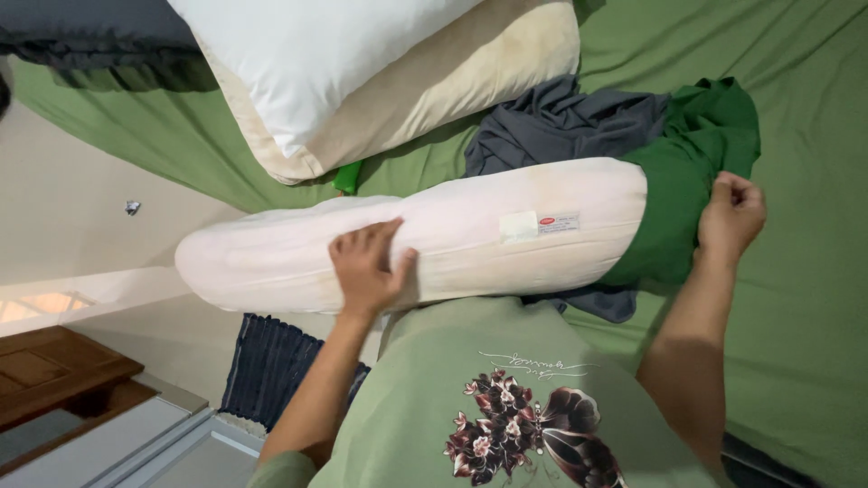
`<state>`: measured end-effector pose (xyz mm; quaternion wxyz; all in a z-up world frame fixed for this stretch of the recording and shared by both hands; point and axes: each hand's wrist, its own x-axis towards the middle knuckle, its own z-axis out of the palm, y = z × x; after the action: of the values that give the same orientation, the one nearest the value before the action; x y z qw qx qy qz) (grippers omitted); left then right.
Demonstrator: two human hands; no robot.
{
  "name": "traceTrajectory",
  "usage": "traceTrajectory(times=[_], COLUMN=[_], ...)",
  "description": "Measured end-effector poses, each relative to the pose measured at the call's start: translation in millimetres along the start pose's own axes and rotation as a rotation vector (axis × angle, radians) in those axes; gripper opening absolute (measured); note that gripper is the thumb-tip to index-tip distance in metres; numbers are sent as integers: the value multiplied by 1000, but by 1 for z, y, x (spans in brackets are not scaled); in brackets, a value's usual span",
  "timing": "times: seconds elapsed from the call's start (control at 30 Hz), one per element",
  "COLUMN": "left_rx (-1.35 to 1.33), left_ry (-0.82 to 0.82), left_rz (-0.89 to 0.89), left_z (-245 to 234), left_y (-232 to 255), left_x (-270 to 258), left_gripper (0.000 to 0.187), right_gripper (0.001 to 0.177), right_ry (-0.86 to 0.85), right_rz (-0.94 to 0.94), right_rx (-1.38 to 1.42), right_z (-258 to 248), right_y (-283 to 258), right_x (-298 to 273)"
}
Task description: The person is putting a green pillowcase onto a long bolster pillow on a bed, adjusting the fabric as they pull it along the length of the pillow.
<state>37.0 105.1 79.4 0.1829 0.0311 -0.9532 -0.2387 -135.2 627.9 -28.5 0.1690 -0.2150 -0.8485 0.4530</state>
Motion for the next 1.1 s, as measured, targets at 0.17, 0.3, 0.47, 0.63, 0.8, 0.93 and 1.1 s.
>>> traceTrajectory(times=[0.17,0.3,0.47,0.63,0.8,0.93,1.1], left_rx=[126,222,168,137,35,21,201], left_ry=[39,-320,-699,-262,153,471,247], left_rz=[-127,-240,-565,-403,-40,157,52], left_z=[-20,-11,-17,-25,-64,-71,-15], left_y=[-76,-119,-105,-106,-55,-45,-79], left_x=[35,33,28,-3,6,22,16], left_gripper=[23,63,71,51,57,56,44], right_gripper=[16,39,55,47,34,24,21], right_ry=[0,-359,-384,-322,-212,-14,-99], right_rz=[-156,79,122,221,-23,-365,114], right_rx=[-60,-237,-309,-131,18,261,103], right_z=[-10,5,35,10,-13,-29,-2], right_y=[-47,-96,-72,-77,-66,-90,-50], right_x=[0,-6,-9,-28,-27,-33,-33])
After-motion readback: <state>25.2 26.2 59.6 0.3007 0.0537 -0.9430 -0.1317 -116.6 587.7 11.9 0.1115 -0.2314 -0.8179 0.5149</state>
